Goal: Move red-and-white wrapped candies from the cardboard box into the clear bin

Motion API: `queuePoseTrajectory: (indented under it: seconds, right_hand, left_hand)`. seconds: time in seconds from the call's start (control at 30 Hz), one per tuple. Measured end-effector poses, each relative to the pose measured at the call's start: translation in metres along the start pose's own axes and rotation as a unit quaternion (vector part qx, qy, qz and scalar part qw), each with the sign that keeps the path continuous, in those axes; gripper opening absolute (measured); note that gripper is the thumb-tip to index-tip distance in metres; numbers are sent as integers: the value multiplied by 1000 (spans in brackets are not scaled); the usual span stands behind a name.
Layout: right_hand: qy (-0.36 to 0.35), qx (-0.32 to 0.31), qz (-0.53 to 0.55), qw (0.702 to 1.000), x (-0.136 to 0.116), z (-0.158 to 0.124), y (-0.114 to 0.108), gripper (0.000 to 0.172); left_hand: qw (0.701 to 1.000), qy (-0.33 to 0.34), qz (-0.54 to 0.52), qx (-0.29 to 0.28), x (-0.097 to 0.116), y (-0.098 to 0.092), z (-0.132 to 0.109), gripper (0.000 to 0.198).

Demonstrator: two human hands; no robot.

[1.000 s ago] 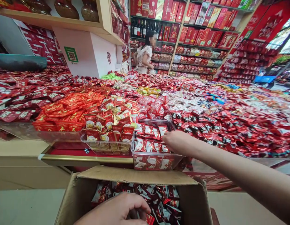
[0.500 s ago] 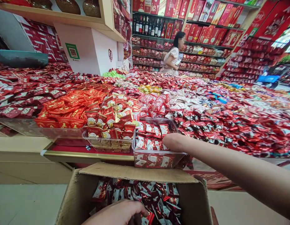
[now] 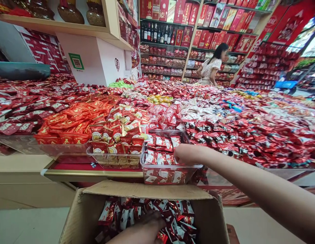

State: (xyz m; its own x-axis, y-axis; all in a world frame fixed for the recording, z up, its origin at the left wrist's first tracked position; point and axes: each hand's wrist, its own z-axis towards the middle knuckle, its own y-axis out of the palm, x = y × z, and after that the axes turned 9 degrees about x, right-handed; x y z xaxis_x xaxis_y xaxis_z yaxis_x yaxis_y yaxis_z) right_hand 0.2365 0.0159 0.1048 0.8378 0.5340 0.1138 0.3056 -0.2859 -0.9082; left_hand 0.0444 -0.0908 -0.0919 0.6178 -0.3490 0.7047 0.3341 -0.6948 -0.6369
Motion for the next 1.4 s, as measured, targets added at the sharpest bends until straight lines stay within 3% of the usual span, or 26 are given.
queuePoseTrajectory:
  seconds: [0.2,0.37,0.53,0.67,0.77,0.83,0.9,0.97,1.1,1.17,1.23,1.3,1.4]
  right_hand:
    - [-24,-51,74,996,6,18,15,44]
    - [-32,-72,65,995,3,19,14,39]
    - [-29,-62,48,996,-3,17,12,32]
    - [-25,-53,55,997,2,22,16,30]
    - [-10,-3,64,998,9,18,17,29]
    - [4,108,91,990,9,5,17,25]
    - [3,242,147,959,2,-18,19,21]
    - [-18,315,227,921,-14,-46,26,20]
    - [-30,297,386,873,-58,-82,52,17]
    - [-16,294,444,846,-74,-82,64,22]
    - [13,314,492,812,-81,-75,72,20]
    - [53,347,532,771,-80,-66,76,27]
    - [107,378,593,703,-72,-57,81,30]
  left_hand:
    - [1000,-24,-8,2,-19,18,11,67]
    - [999,-42,9,14,-22,23,10,73]
    - [997,-38,47,55,-10,19,12,38]
    - [995,-52,65,58,-9,17,14,24]
    - [995,-44,72,53,-11,11,11,17]
    - [995,-24,75,59,-11,4,5,15]
    - [994,2,80,70,-9,-5,-4,14]
    - [993,43,51,98,-3,-16,-14,12]
    - [952,147,-139,231,26,-43,-34,19]
    - [933,116,-208,269,49,-58,-38,20]
    - [904,59,-315,283,70,-70,-37,19]
    - [855,46,-440,269,83,-79,-33,20]
    - [796,48,-560,225,87,-85,-28,42]
